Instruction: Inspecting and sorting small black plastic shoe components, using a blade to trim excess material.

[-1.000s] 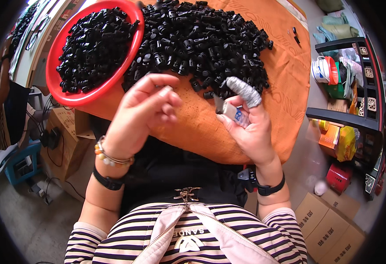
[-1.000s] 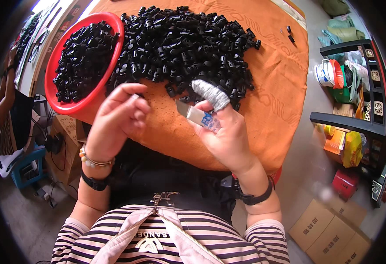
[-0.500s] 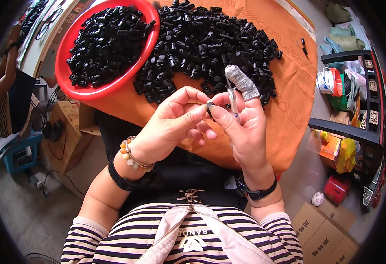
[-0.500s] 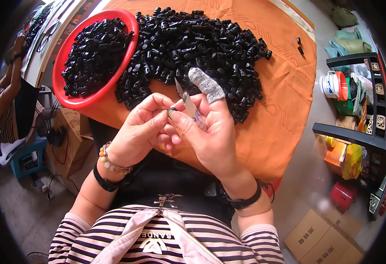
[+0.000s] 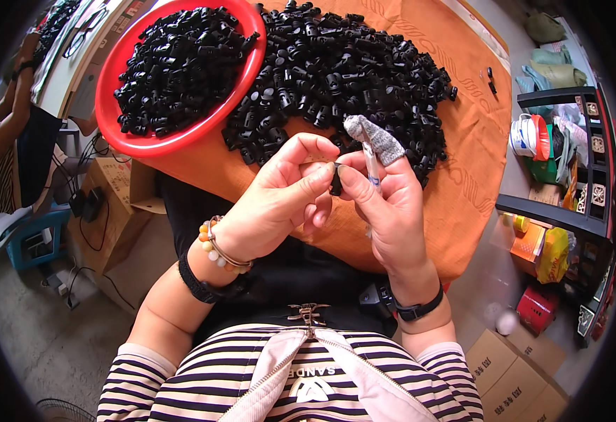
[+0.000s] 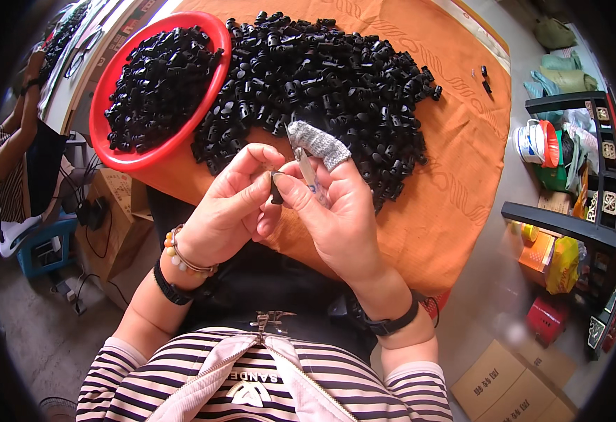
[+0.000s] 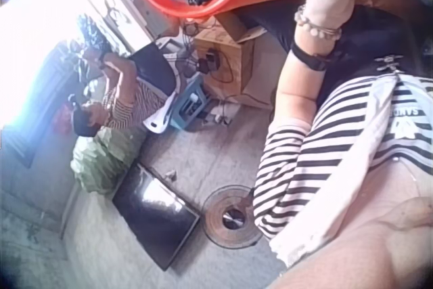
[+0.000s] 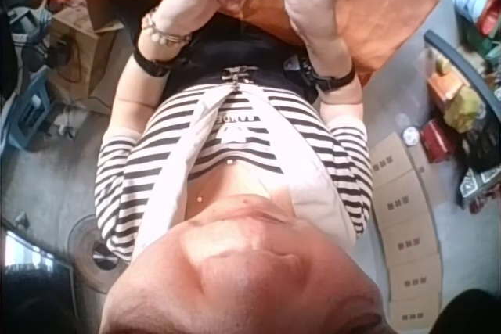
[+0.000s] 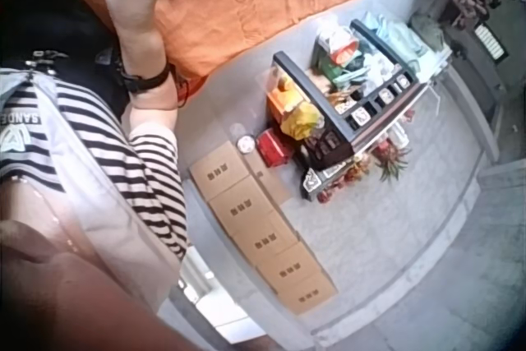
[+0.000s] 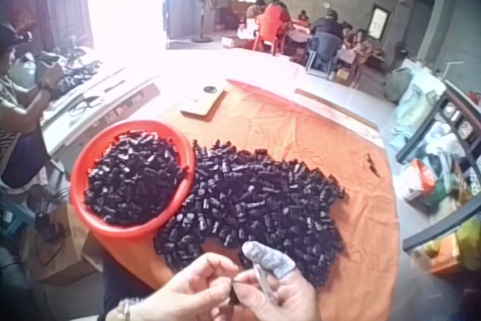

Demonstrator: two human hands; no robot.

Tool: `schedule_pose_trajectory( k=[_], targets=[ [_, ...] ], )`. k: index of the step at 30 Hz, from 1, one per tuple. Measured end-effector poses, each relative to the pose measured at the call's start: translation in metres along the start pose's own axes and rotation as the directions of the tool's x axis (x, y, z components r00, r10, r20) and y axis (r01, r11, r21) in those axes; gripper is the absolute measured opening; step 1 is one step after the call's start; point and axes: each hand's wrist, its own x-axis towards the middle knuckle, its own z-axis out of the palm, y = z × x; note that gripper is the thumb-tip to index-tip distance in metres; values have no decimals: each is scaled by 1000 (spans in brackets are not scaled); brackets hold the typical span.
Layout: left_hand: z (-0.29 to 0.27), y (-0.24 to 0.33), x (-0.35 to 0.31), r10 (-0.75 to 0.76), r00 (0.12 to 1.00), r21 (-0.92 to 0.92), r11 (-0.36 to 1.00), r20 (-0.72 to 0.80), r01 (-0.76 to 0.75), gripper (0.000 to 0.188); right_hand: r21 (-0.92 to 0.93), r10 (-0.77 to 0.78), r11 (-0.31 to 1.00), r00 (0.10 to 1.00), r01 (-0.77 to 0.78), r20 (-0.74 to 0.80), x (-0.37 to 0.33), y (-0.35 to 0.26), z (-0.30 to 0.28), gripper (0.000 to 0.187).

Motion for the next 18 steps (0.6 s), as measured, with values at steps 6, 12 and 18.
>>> schedule_pose_trajectory(
  k=[6,12,18],
  targets=[
    [-3,-2,-1,-13,999,-88,996,34,16,24,-45,92,995,994,-90,65,1,-6,-5,41],
    [-5,-1,-1,37,998,31,999,60,-38,23,-41,11,999,998,-8,63,1,-4,0,44],
    [-7,8,-2,1,999,-51,999,33,1,20,-14,18,1000,995,-17,102,1,-8,-12,46]
  ],
)
